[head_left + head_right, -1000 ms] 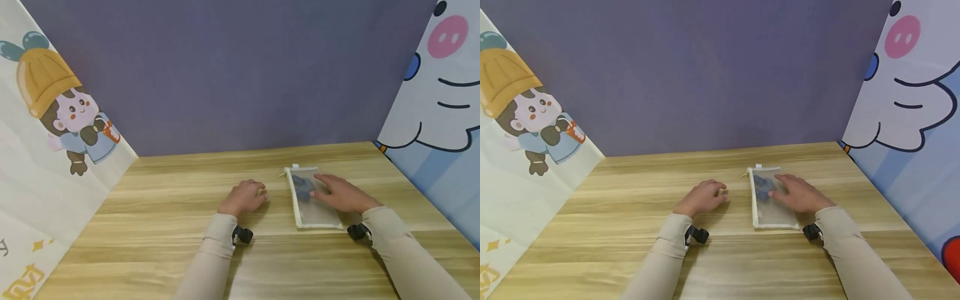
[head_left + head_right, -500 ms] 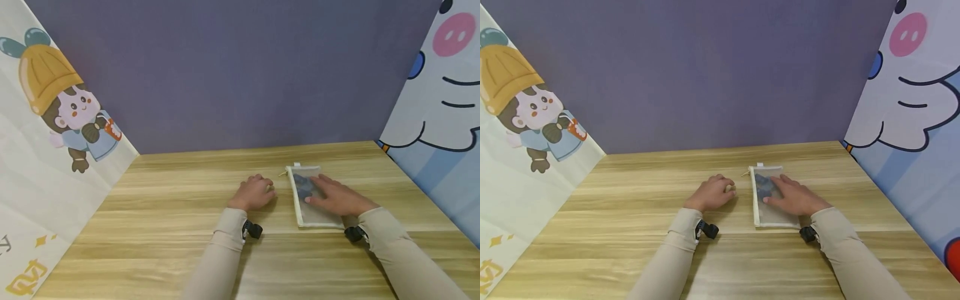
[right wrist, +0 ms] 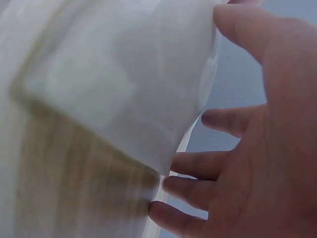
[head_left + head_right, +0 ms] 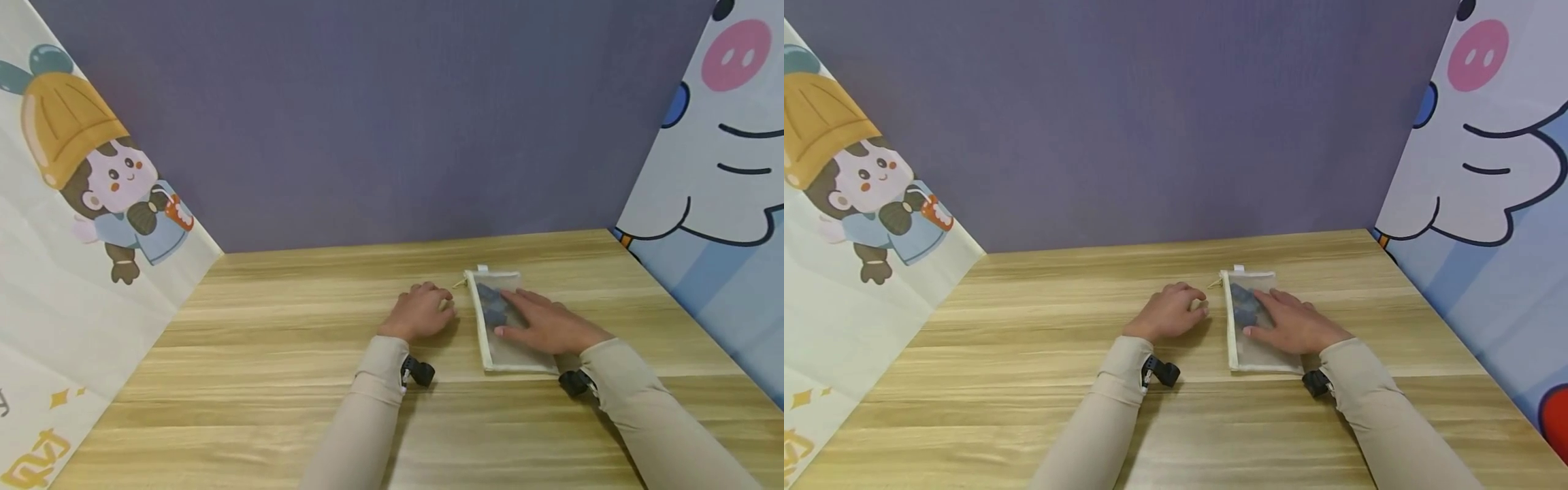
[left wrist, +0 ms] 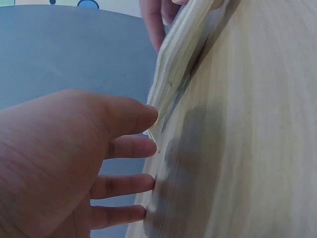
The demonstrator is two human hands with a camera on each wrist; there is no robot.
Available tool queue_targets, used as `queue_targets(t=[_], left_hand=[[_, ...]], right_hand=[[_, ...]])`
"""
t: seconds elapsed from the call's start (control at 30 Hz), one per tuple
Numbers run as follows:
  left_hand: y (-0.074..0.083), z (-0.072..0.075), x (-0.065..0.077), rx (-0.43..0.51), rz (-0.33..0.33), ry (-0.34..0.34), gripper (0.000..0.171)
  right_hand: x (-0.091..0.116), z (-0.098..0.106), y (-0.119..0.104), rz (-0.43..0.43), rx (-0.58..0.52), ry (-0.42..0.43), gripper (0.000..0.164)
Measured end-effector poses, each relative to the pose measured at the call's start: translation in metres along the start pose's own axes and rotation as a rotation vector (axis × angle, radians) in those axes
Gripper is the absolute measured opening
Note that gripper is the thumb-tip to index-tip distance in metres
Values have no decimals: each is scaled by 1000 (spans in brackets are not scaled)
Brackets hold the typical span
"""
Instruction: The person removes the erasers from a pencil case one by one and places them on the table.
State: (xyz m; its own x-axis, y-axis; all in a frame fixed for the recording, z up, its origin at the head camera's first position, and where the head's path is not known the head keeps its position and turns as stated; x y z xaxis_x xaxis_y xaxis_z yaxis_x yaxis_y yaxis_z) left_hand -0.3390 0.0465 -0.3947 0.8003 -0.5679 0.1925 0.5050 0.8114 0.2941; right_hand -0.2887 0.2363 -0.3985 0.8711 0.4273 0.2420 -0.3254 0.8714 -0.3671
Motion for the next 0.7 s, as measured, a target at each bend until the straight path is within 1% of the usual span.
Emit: queue_targets(t=[0.17, 0.23, 0.43, 0.57, 0.7], left_hand=[[-1, -1, -7, 24, -4, 14, 39], [-1, -2, -10, 44, -14, 10, 38], [3, -8, -17, 69, -54, -37, 37], [6, -8, -21, 55, -52, -60, 41], [9, -9, -26, 18, -37, -114, 49]], right_hand=[[0, 0, -2, -10, -5, -13, 93], [1, 1, -2, -11, -5, -8, 93], [1, 0, -2, -10, 5, 8, 92], [0, -1, 0, -14, 12, 4, 93], [-1, -1, 2, -18, 24, -4, 93]])
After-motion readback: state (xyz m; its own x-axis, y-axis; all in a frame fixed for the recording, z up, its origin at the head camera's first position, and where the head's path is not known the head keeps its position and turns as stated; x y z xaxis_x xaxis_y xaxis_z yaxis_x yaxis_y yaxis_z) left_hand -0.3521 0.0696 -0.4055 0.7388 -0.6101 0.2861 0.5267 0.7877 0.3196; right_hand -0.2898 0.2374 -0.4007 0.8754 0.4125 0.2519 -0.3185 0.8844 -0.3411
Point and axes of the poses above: each hand's wrist, its own x-axis away from the middle knuckle, its own z-axis out of the back of the hand, y = z × x, the point moved 8 cm from there along -x, towards the middle knuckle, and after that the axes turned 13 degrees about -y, right-handed, at the moved point
